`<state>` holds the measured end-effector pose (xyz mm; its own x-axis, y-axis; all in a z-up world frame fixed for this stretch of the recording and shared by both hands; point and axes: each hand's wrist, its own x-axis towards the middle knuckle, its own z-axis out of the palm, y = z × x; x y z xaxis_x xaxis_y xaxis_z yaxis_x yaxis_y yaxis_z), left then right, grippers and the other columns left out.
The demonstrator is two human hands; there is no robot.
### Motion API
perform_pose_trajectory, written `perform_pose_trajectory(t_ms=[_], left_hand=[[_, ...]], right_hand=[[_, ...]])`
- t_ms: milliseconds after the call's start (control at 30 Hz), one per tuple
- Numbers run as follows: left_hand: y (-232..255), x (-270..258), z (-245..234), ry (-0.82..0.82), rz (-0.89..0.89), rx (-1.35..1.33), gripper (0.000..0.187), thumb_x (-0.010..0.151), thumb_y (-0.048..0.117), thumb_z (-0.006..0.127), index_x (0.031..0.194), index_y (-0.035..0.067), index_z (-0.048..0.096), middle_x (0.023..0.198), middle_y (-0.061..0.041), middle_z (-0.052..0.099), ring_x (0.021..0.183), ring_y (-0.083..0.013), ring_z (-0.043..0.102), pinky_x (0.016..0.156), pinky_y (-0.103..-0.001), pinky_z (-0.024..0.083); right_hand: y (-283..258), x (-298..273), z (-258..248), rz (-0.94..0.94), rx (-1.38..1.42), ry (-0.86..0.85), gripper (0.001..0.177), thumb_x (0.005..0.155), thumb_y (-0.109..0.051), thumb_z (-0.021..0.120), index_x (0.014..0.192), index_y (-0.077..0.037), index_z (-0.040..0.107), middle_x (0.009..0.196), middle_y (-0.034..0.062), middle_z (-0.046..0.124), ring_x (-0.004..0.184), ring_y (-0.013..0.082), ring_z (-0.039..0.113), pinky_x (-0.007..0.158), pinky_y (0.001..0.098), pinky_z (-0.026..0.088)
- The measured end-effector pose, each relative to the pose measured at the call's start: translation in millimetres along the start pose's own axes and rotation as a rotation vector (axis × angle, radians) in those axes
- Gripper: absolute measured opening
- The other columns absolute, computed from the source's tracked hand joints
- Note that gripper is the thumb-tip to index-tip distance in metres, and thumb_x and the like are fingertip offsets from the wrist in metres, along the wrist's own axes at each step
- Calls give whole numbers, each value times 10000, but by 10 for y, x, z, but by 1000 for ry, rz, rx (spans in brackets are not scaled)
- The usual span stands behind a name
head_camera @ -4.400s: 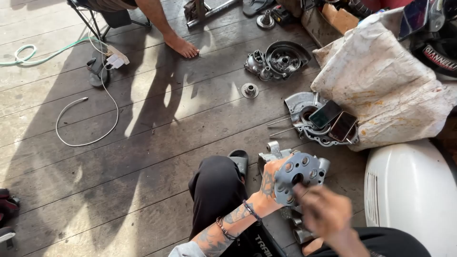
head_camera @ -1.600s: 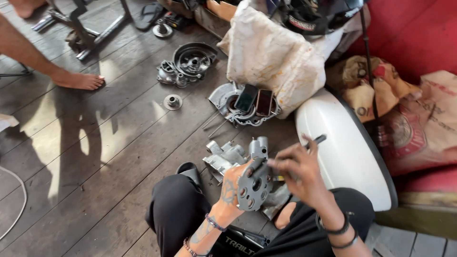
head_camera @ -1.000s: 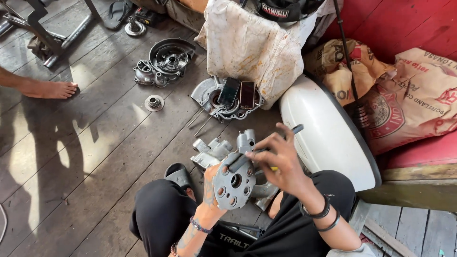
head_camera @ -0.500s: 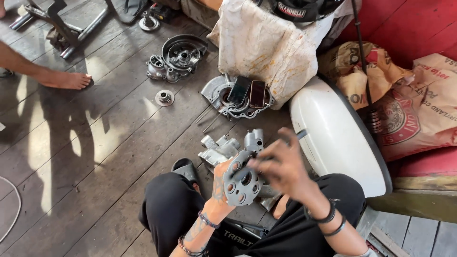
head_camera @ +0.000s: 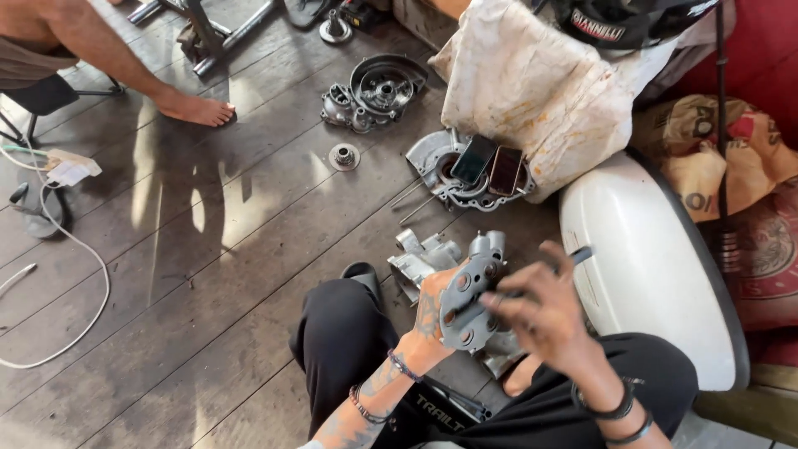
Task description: Filing and smoothing the edges of a motorcycle engine component using a hand file.
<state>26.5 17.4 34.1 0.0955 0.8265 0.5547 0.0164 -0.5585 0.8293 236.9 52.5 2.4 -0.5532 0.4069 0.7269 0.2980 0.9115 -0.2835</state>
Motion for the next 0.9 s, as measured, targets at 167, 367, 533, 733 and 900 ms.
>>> perform_pose_trajectory(t_ms=[167, 367, 533, 733, 900], left_hand=[[45, -9, -3, -18, -19, -11, 267, 994, 225, 603, 820, 24, 624, 653, -10, 577, 524, -112, 391, 625, -145, 383], [96, -7, -42, -41, -70, 4, 295, 1010, 248, 574, 807, 38, 616, 639, 0, 574, 498, -117, 388, 608, -144, 373], [116, 59, -74, -59, -92, 11, 317, 1021, 266, 552, 797, 49, 610, 629, 7, 572, 478, -121, 386, 594, -144, 366], [106, 74, -96, -119, -135, -34, 348, 1036, 289, 523, 784, 63, 602, 615, 16, 569, 452, -125, 384, 577, -143, 356], [141, 70, -115, -158, -175, -34, 380, 1051, 313, 493, 771, 77, 593, 601, 25, 567, 426, -130, 382, 559, -142, 347]], right_hand=[[-163, 206, -101, 61, -61, 21, 328, 876, -33, 695, 1098, -269, 747, 950, 7, 686, 826, 198, 616, 1172, 610, 293], [4, 210, -154, 117, -38, 69, 231, 876, -79, 704, 1018, -238, 793, 957, 51, 696, 834, 252, 664, 1183, 600, 283], [-46, 195, -83, 128, -26, 90, 189, 840, -80, 759, 943, -231, 806, 890, 38, 715, 761, 235, 656, 1143, 580, 315], [-69, 258, -177, 171, -108, 110, 147, 865, -62, 771, 941, -187, 788, 899, 62, 706, 751, 279, 634, 1099, 570, 340], [24, 138, -211, 192, -126, 71, 257, 841, -28, 749, 1030, -198, 789, 920, 47, 698, 777, 262, 653, 1082, 563, 344]])
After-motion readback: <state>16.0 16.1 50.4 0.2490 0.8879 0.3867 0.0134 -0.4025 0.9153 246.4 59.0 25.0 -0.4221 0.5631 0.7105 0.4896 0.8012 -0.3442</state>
